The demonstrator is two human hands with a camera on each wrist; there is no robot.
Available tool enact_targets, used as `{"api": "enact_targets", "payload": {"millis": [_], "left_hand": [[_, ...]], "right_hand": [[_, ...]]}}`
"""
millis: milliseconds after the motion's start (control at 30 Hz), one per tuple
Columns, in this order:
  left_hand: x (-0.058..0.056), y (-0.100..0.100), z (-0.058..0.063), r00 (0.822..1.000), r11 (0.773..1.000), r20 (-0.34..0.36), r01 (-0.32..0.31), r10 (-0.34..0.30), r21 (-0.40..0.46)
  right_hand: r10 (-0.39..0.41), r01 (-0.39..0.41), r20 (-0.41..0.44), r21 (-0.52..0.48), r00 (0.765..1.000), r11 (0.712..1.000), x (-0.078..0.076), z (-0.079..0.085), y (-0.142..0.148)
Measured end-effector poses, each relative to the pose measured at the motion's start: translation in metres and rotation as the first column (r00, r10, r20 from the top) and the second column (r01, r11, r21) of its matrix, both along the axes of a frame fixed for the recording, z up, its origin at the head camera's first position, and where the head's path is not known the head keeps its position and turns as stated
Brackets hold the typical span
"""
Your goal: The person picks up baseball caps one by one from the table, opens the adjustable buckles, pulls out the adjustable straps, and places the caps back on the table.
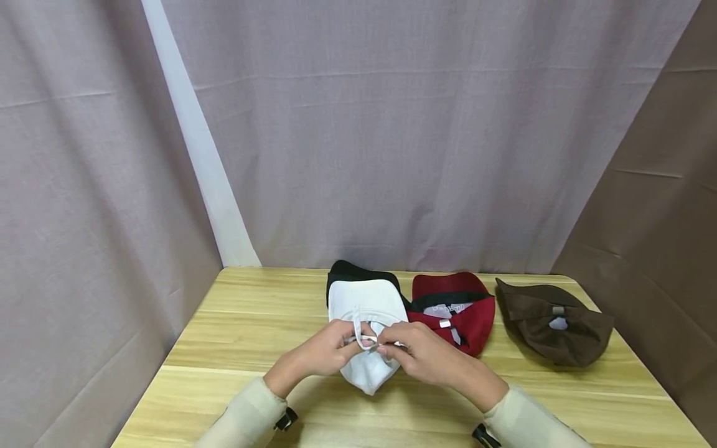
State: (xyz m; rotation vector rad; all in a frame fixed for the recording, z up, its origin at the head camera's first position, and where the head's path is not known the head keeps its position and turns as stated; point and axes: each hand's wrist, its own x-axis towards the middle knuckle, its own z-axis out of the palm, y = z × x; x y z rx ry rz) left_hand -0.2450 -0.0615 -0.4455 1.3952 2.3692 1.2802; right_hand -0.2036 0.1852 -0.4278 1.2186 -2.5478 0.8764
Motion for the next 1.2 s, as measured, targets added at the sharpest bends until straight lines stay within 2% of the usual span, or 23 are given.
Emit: {"api": "enact_targets", "payload": {"millis": [233, 567, 700, 867, 1200], "left_hand": [[0.0007, -0.0026, -0.0046, 0.999, 1.0, 0.038, 0.011, -0.012, 0.026], [0.0021, -0.0024, -0.0036, 0.997, 1.0, 0.08, 0.018, -0.02, 0.022], [0.001, -0.0018, -0.0041, 0.996, 0.999, 0.078, 0.034, -0.036, 0.025], [-0.001, -0.0018, -0.003, 0.997, 1.0, 0.077, 0.025, -0.025, 0.009], [-0.0037, -0.0013, -0.0032, 0.997, 1.0, 0.076, 0.028, -0.028, 0.004]], "right_hand": [[0.01, -0.01, -0.012, 0.003, 1.0, 1.0, -0.0023, -0.0024, -0.0018], [0.029, -0.028, -0.022, 0.001, 0.999, 1.0, 0.0, -0.0023, 0.0011], [0.026, -0.026, -0.018, 0.007, 0.999, 1.0, 0.0006, -0.0019, 0.0025], [0.022, -0.022, -0.005, 0.009, 1.0, 1.0, 0.0005, -0.0002, 0.0028], [0.008, -0.008, 0.054, -0.002, 0.998, 1.0, 0.0003, 0.0006, 0.0051]]}}
